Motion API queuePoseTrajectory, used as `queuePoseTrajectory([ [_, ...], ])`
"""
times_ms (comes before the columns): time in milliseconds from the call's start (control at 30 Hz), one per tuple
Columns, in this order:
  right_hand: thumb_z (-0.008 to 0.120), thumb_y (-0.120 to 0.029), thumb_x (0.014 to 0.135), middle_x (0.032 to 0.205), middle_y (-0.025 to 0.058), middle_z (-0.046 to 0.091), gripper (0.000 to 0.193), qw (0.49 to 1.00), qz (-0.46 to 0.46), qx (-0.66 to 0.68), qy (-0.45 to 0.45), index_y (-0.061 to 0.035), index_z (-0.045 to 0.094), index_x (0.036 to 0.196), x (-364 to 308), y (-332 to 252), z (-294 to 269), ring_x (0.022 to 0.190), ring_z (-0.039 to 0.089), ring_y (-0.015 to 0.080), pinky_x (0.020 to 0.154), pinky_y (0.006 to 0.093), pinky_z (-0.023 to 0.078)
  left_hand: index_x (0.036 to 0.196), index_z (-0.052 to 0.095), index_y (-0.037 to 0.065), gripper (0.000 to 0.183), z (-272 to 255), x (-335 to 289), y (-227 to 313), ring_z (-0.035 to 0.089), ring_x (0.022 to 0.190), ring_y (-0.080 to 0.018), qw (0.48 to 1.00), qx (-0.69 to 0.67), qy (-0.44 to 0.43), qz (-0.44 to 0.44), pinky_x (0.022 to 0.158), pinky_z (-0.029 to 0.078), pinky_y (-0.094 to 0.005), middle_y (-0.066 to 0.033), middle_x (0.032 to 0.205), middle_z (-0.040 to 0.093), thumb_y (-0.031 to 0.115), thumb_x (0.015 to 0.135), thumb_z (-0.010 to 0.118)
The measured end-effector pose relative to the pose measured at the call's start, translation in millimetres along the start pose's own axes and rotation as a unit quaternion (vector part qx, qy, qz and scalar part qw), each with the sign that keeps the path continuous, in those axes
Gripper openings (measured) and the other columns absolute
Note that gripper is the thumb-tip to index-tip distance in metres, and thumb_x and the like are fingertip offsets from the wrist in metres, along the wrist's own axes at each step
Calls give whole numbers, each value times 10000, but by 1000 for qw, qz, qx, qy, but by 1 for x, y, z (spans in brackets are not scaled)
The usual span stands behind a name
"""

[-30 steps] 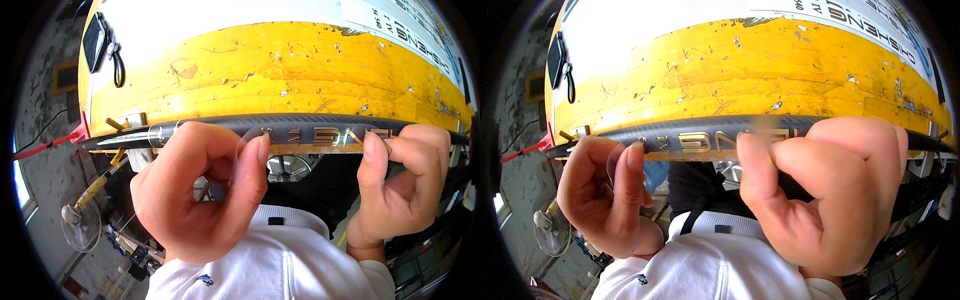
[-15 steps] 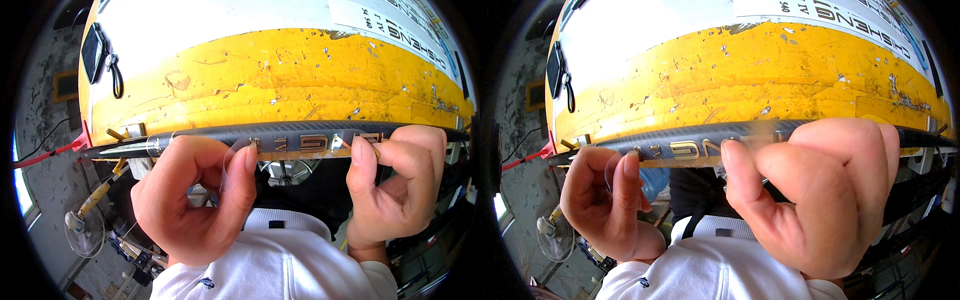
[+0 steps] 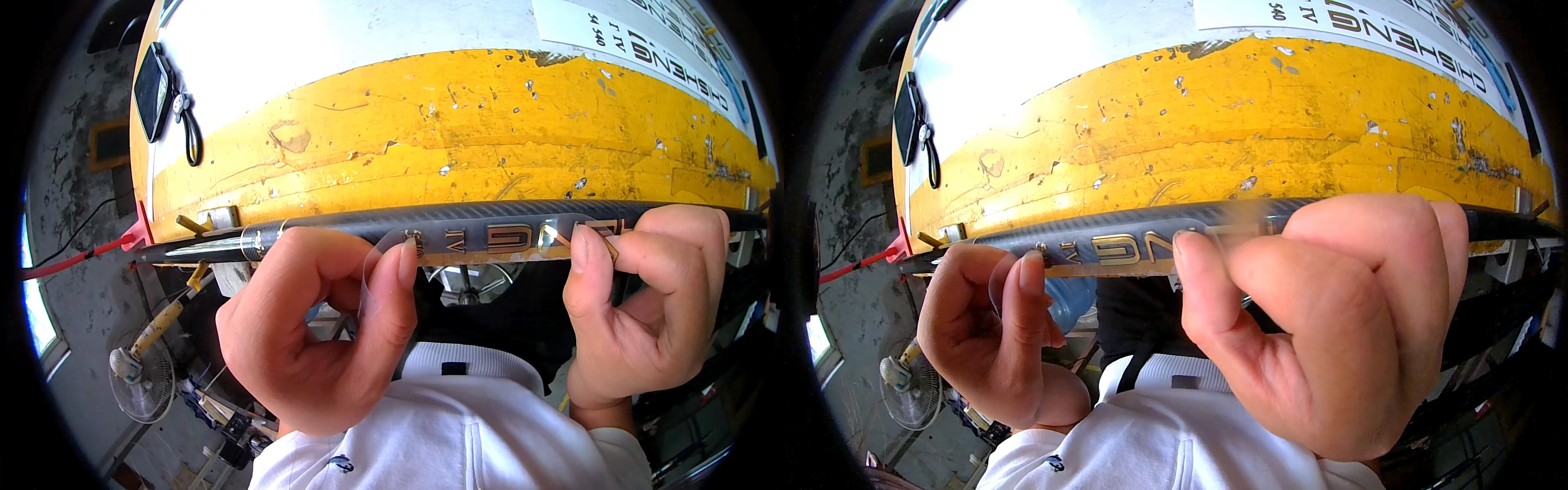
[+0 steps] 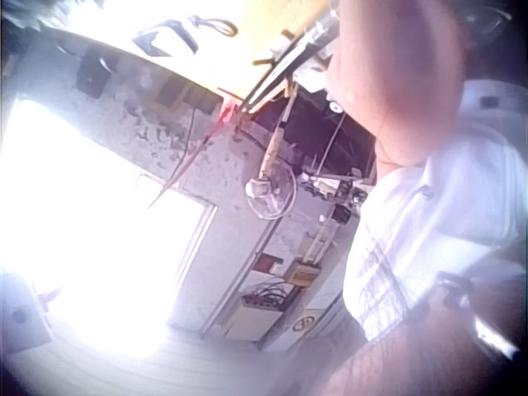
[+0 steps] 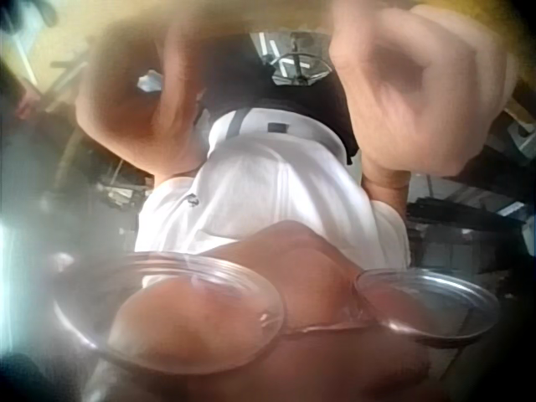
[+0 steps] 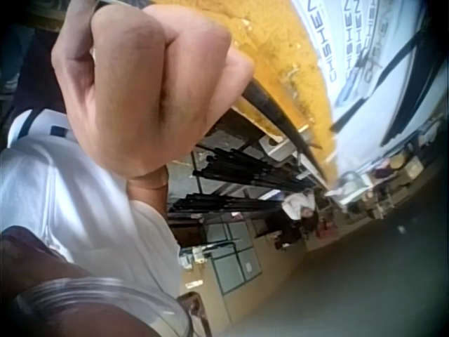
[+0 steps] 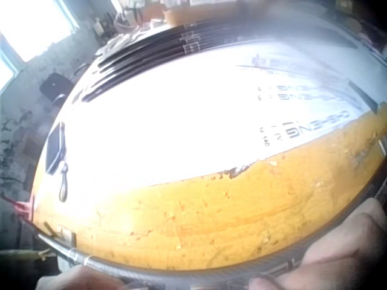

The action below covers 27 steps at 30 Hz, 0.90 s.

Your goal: The person applies adhesive labels to a fishing rod section, using a small pair of pliers to adjust the label and smoothing it down onto the rod by hand.

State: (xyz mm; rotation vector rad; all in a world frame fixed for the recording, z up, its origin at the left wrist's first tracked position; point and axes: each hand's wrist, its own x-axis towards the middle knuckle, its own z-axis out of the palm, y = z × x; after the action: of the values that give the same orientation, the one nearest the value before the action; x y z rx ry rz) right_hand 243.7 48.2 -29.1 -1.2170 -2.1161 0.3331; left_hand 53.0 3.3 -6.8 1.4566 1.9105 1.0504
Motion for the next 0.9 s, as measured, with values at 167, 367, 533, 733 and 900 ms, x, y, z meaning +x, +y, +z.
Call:
queuePoseTrajectory([
  [167,722,85,654,798,59,498,257,1000,6,6,-1,-42,539,782,0,0,-1,721,459,206,656,313,385,752,553,10,184,1,-1,1,424,426,-19,1000,1,4,-1,399,285,-152,0,577,538,84,859,683],
  [367,727,84,653,799,59,501,262,1000,12,10,10,-43,537,781,-1,-2,1,719,458,206,651,314,386,749,548,12,178,1,-1,1,420,424,-16,1000,-8,0,-3,395,277,-154,1,568,536,66,868,668],
  [533,730,87,649,795,63,500,269,1000,16,15,16,-41,532,778,-1,-1,2,709,453,213,642,319,384,751,549,10,174,1,-1,2,412,418,-18,1000,-6,-4,-9,395,276,-156,2,567,535,63,868,667],
  [733,730,91,644,791,64,499,271,1000,16,12,14,-40,530,771,-1,-2,1,706,450,219,643,324,383,757,557,0,170,2,-1,1,414,413,-22,1000,-12,8,-11,396,273,-158,0,566,530,64,863,673],
  [900,723,101,643,790,67,498,264,1000,7,16,14,-31,536,775,1,-2,2,712,456,215,645,320,384,756,556,-2,167,0,-1,3,422,416,-23,1000,-15,1,-18,401,284,-154,-3,574,540,52,847,686],
])
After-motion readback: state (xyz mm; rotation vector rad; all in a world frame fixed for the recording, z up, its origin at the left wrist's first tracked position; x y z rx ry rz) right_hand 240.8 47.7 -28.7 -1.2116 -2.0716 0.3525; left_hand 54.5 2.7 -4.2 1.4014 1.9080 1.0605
